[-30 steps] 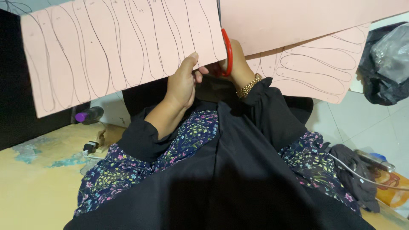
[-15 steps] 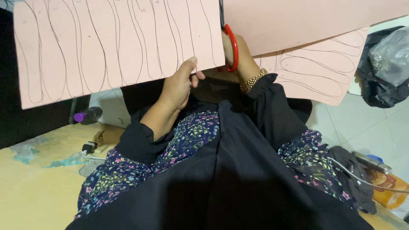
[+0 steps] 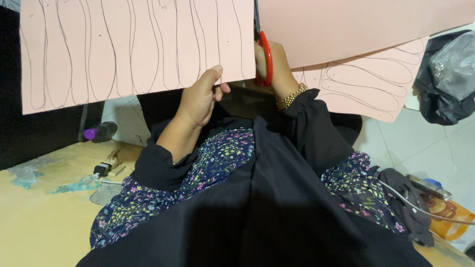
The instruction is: The person cuts pink sheets marked with drawn outlines into individual pattern pieces using red-handled scissors. They hold each sheet up, cut along the curved lines, and set the cut pieces aside while working through the stack of sheets.
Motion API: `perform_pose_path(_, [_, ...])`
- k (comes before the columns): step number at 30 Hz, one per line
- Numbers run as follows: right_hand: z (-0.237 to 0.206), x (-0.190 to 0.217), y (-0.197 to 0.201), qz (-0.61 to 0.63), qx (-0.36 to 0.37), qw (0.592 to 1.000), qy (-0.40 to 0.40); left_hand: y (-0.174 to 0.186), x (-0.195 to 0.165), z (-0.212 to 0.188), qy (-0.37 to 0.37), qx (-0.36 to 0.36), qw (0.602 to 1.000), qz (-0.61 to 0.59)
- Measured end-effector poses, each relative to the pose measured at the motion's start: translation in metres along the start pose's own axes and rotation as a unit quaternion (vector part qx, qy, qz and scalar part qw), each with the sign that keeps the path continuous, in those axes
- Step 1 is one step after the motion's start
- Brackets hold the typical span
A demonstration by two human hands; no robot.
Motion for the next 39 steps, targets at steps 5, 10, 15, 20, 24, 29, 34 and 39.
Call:
perform_pose_path(5, [-0.004,0.012,0.007,0.076,0.016,0.994,-0.074,0.001,-0.003,-0.002,0.003,0.014,0.999,0.052])
perform_pose_path(10, [-0.005,0.039,0.017,0.160,0.039,0.980,-0.115,-0.002,-0.022,-0.010,-0.039,0.033,0.994,0.094])
perform_pose_path(15, [-0.008,0.052,0.017,0.166,0.020,0.984,-0.066,-0.006,-0.041,-0.022,-0.063,0.029,0.992,0.104])
perform_pose_path(20, [-0.010,0.058,0.021,0.165,0.008,0.986,-0.013,-0.012,-0.053,-0.032,-0.071,0.037,0.992,0.102])
perform_pose_path(24, [-0.011,0.067,0.024,0.139,0.001,0.990,-0.012,-0.014,-0.062,-0.037,-0.092,0.035,0.991,0.088])
perform_pose_path(29, [-0.015,0.076,0.025,0.151,-0.015,0.988,-0.007,-0.012,-0.064,-0.038,-0.091,0.029,0.990,0.101])
perform_pose_path(34, [-0.010,0.068,0.021,0.175,-0.008,0.984,-0.043,-0.007,-0.061,-0.038,-0.100,0.036,0.987,0.121])
perform_pose_path(39, [0.003,0.079,0.026,0.213,0.026,0.977,0.013,-0.001,-0.058,-0.038,-0.097,0.059,0.976,0.185])
Point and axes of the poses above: each hand's wrist, its own z-axis towards the middle knuckle, its own y-axis out of the back of the hand, x = y × z, the point moved 8 cm from there along z, towards the middle knuckle, and after that the axes turned 13 degrees about -x, right-handed, at the moved point
